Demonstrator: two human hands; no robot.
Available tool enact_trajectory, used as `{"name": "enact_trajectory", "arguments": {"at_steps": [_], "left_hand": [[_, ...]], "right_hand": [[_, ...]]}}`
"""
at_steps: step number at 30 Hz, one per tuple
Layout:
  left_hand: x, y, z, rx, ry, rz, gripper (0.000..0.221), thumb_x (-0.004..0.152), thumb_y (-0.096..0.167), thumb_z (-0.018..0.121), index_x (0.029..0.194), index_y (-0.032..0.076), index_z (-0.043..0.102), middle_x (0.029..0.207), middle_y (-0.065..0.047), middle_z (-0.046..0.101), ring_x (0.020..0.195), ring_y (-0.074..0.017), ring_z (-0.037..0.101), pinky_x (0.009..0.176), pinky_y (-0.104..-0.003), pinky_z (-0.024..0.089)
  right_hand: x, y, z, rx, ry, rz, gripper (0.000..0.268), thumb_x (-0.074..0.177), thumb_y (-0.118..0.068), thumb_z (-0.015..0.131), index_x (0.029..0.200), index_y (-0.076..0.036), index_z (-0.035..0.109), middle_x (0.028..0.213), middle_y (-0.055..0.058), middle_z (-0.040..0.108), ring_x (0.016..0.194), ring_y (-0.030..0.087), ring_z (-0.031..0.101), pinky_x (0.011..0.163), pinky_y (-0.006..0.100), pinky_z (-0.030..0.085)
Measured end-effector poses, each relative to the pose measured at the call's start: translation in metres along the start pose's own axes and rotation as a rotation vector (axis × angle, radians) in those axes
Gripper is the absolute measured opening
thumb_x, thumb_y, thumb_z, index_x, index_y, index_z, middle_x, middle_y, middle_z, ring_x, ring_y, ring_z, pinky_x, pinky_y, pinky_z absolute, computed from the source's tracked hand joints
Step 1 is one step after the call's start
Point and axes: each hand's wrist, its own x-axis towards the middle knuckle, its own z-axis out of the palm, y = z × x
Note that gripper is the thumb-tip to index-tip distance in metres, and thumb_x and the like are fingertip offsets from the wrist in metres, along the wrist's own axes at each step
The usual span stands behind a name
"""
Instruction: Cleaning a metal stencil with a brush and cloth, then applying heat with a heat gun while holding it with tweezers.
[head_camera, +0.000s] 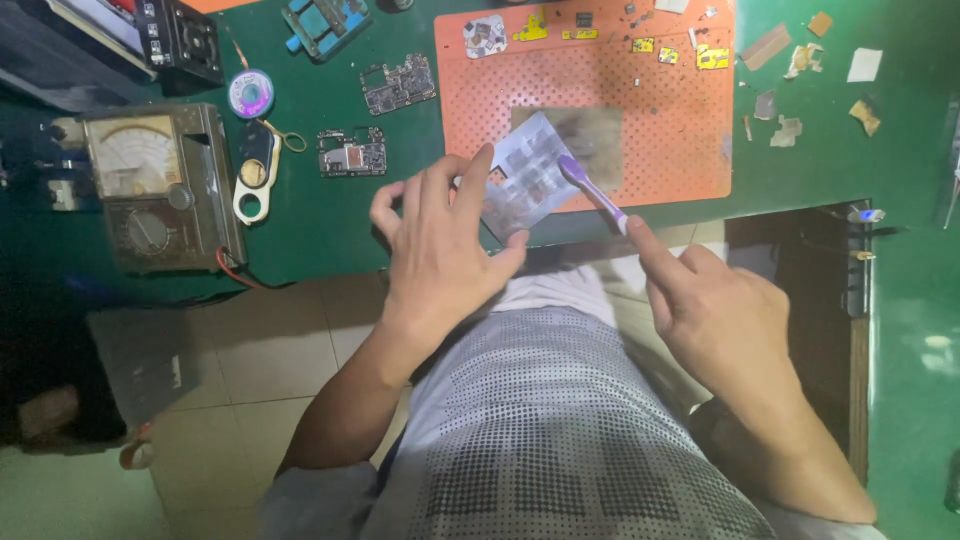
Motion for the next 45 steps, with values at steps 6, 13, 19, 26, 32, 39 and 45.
{"name": "enact_trajectory", "arguments": {"at_steps": [6, 13, 19, 26, 32, 39, 45], "left_hand": [[0.005, 0.008, 0.000, -0.629, -0.072, 0.006, 0.056, 0.069, 0.010, 0.061, 0.121, 0.005, 0.039, 0.113, -0.011, 0.031, 0.096, -0.0229, 0.051, 0.084, -0.035, 0.045], [0.007, 0.009, 0.018, -0.687, 0.137, 0.055, 0.043, 0.073, 0.003, 0.061, 0.114, 0.000, 0.047, 0.106, -0.012, 0.038, 0.090, -0.0204, 0.050, 0.088, -0.030, 0.045], [0.008, -0.001, 0.022, -0.659, 0.097, 0.047, 0.042, 0.075, 0.006, 0.062, 0.113, -0.004, 0.048, 0.101, -0.013, 0.038, 0.093, -0.0238, 0.046, 0.088, -0.031, 0.041], [0.010, 0.000, 0.008, -0.616, 0.059, 0.085, 0.033, 0.077, 0.011, 0.061, 0.109, 0.012, 0.053, 0.116, -0.003, 0.047, 0.104, -0.0191, 0.053, 0.083, -0.034, 0.050], [0.010, -0.029, 0.010, -0.634, -0.015, 0.613, 0.031, 0.077, 0.008, 0.071, 0.103, 0.000, 0.056, 0.103, -0.013, 0.051, 0.093, -0.0274, 0.052, 0.083, -0.036, 0.046], [0.010, -0.012, 0.013, -0.504, 0.377, 0.699, 0.008, 0.079, -0.009, 0.058, 0.082, -0.003, 0.063, 0.082, -0.013, 0.060, 0.064, -0.0245, 0.052, 0.054, -0.031, 0.045], [0.005, -0.019, 0.028, -0.449, 0.473, 0.617, 0.009, 0.081, -0.002, 0.060, 0.088, 0.003, 0.064, 0.086, -0.009, 0.061, 0.058, -0.0232, 0.049, 0.049, -0.031, 0.041]], "right_hand": [[0.008, -0.004, -0.013, -0.111, 0.003, -0.085, 0.047, 0.082, -0.031, 0.051, 0.128, -0.035, 0.043, 0.060, -0.005, 0.045, 0.035, 0.021, 0.046, 0.028, 0.031, 0.033], [0.007, -0.008, -0.029, -0.222, -0.091, -0.137, 0.050, 0.075, -0.024, 0.047, 0.125, -0.030, 0.047, 0.056, -0.004, 0.050, 0.030, 0.021, 0.047, 0.028, 0.031, 0.034], [0.010, -0.003, -0.038, -0.290, -0.162, -0.213, 0.049, 0.075, -0.024, 0.046, 0.124, -0.029, 0.047, 0.055, -0.003, 0.052, 0.031, 0.020, 0.050, 0.028, 0.031, 0.034], [0.016, -0.001, -0.033, -0.293, -0.081, -0.209, 0.050, 0.073, -0.021, 0.047, 0.123, -0.029, 0.049, 0.057, -0.001, 0.053, 0.030, 0.023, 0.046, 0.026, 0.032, 0.032], [0.011, 0.000, -0.024, -0.228, -0.073, -0.207, 0.048, 0.076, -0.022, 0.047, 0.124, -0.028, 0.048, 0.054, -0.002, 0.051, 0.031, 0.025, 0.046, 0.027, 0.034, 0.033], [0.012, -0.008, -0.022, -0.327, 0.143, -0.245, 0.053, 0.072, -0.019, 0.048, 0.125, -0.025, 0.051, 0.057, -0.005, 0.047, 0.034, 0.014, 0.045, 0.033, 0.026, 0.036], [0.000, -0.013, -0.022, -0.222, 0.050, -0.215, 0.056, 0.071, -0.016, 0.052, 0.126, -0.023, 0.049, 0.053, -0.002, 0.041, 0.030, 0.019, 0.036, 0.031, 0.030, 0.031]]}}
